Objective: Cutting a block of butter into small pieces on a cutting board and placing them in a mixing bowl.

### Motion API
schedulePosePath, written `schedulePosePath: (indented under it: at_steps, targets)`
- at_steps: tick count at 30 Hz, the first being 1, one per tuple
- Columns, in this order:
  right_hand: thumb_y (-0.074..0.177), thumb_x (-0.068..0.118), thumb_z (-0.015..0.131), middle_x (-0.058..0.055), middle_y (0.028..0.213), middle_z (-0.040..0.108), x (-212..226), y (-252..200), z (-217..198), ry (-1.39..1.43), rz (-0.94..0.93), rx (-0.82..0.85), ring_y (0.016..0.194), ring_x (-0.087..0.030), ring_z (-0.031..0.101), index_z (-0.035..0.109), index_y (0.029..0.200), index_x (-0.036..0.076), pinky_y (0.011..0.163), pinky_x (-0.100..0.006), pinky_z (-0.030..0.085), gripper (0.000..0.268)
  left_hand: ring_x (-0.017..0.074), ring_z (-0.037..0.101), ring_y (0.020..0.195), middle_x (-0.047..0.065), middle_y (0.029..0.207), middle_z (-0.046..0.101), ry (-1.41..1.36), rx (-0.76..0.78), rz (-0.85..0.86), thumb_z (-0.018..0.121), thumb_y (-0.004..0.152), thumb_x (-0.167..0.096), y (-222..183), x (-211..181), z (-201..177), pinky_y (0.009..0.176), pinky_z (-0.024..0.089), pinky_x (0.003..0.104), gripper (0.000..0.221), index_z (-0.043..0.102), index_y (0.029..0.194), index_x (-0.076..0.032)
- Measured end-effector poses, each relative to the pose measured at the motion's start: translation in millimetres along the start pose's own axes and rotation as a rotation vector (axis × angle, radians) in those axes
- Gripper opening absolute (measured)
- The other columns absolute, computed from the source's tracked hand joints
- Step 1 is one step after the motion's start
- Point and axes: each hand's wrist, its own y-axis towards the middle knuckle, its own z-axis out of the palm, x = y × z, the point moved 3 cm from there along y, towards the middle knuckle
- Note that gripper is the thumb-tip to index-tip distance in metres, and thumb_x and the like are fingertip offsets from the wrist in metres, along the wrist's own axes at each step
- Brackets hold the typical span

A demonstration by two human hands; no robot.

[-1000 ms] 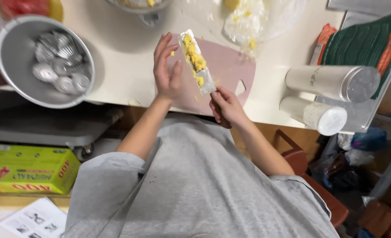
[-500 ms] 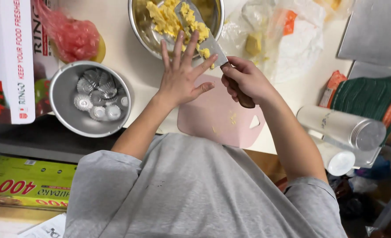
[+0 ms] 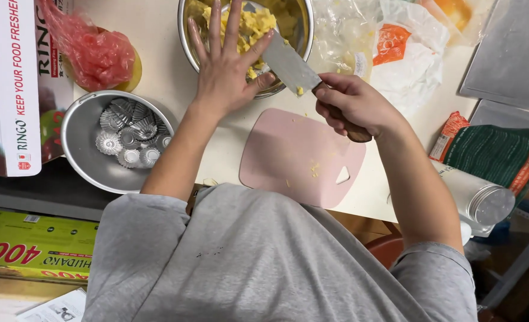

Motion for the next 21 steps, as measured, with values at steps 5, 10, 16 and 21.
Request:
schedulePosePath:
  at_steps: [5, 10, 16, 21]
  targets:
    - [0.103, 0.018, 0.053, -0.002, 0.071, 0.053, -8, -9, -8, 0.03, 0.033, -0.011, 0.045, -0.009, 0.045, 0.059, 0.112, 0.007, 0.04, -0.027, 0.041, 0.016, 0.0485, 0.003, 0.156, 0.021, 0.171, 0.012, -0.008, 0.072, -0.054, 0.036, 0.104, -0.079, 7, 14, 5, 0.119, -0.004, 0.078, 0.074, 0.05, 0.163, -0.035]
    - [0.106, 0.016, 0.054, -0.003, 0.072, 0.054, -42, -13, -26, 0.09, -0.007, -0.033, 0.048, -0.01, 0.048, 0.055, 0.116, 0.003, 0.044, -0.027, 0.042, 0.017, 0.0522, 0.008, 0.152, 0.027, 0.165, 0.027, 0.014, -0.012, -0.101, 0.043, 0.113, -0.067, 9, 32, 13, 0.116, -0.005, 0.076, 0.069, 0.057, 0.155, -0.014]
    - [0.106, 0.013, 0.052, -0.003, 0.072, 0.054, -55, -33, -10, -0.047, -0.187, -0.194, 0.05, -0.011, 0.049, 0.057, 0.135, 0.003, 0.046, -0.029, 0.046, 0.031, 0.0343, 0.059, 0.127, 0.021, 0.132, 0.064, -0.539, -0.343, -0.074, 0.064, 0.111, -0.035, 18, 57, 33, 0.11, 0.046, 0.046, 0.037, 0.069, 0.129, -0.002]
    - [0.106, 0.012, 0.052, -0.004, 0.074, 0.056, -87, -40, 0, 0.075, -0.227, -0.312, 0.051, -0.012, 0.052, 0.056, 0.133, 0.003, 0.045, -0.03, 0.047, 0.029, 0.0398, 0.058, 0.085, 0.024, 0.095, 0.062, -0.844, -0.185, -0.215, 0.057, 0.113, -0.023, 30, 79, 56, 0.076, 0.046, 0.043, 0.033, 0.064, 0.112, 0.009]
